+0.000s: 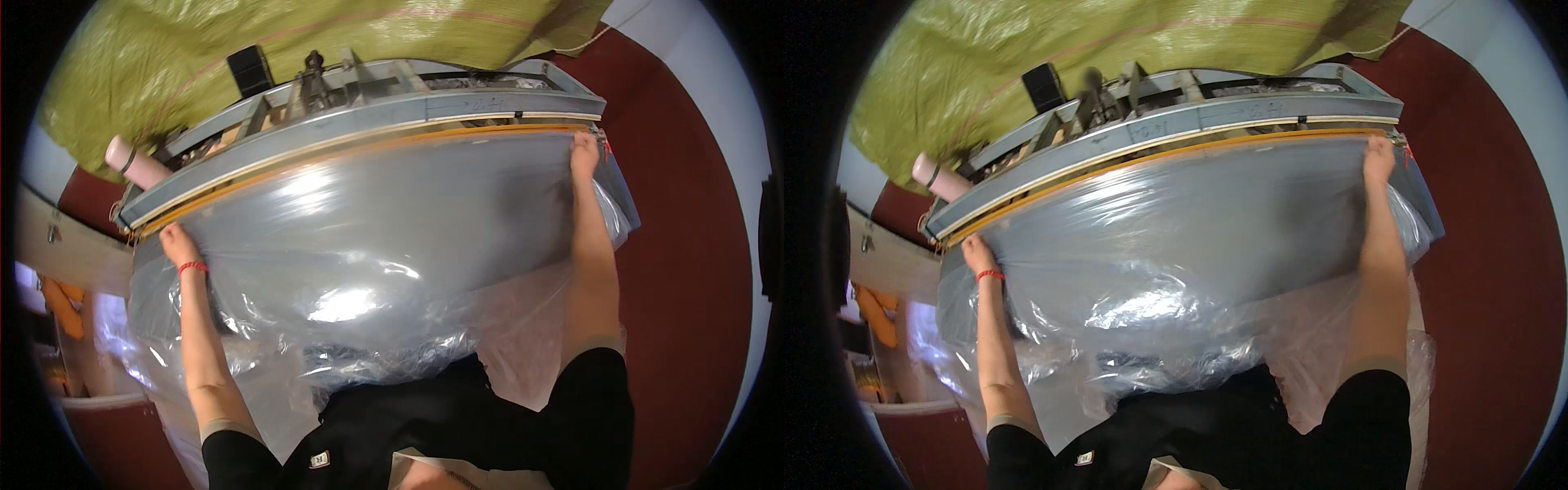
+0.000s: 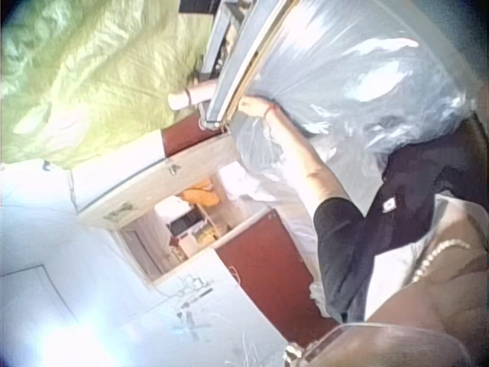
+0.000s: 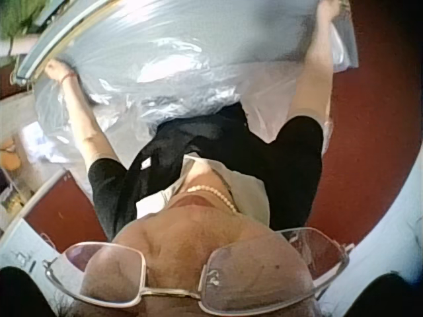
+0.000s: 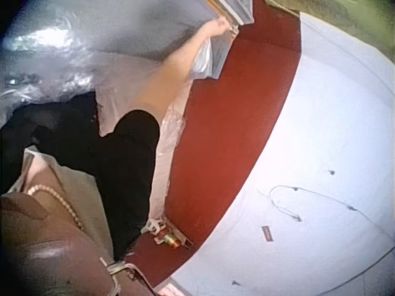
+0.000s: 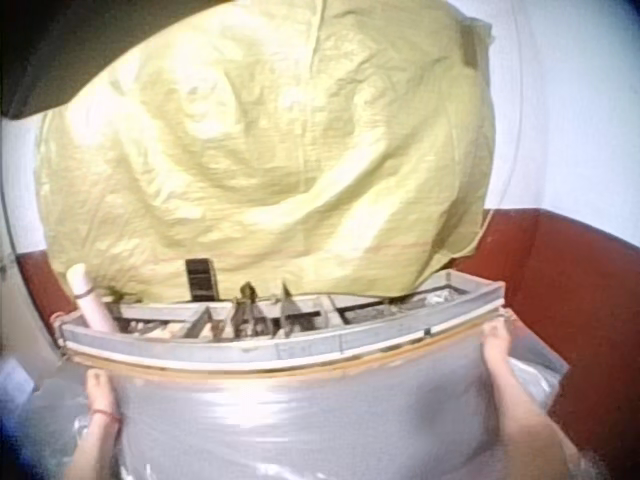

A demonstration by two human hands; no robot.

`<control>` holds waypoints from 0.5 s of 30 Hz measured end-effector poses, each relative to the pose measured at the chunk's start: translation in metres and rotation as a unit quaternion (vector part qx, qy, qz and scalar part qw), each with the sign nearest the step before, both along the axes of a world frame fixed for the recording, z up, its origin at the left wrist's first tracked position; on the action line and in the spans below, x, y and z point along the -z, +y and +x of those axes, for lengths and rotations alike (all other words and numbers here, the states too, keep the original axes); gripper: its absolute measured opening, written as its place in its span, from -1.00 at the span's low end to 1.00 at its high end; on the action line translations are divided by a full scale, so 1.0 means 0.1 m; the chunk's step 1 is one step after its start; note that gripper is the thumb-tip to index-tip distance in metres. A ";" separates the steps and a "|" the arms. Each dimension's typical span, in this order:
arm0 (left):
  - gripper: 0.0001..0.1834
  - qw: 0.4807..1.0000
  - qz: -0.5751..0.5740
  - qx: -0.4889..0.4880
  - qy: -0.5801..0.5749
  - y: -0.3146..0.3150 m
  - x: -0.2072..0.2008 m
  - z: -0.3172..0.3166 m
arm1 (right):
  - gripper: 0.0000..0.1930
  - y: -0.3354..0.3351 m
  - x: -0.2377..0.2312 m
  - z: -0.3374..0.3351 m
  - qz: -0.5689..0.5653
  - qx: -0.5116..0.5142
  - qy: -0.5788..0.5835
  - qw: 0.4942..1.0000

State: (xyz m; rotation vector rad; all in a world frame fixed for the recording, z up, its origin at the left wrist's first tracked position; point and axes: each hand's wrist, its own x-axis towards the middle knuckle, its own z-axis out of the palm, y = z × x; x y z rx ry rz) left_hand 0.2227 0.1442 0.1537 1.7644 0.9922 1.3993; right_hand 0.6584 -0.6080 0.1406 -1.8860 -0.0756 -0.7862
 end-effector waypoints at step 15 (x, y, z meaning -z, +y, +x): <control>-0.87 0.972 -0.121 0.139 -0.147 0.22 -0.05 0.00 | -0.93 0.48 -0.44 -0.26 0.202 -0.005 0.087 0.976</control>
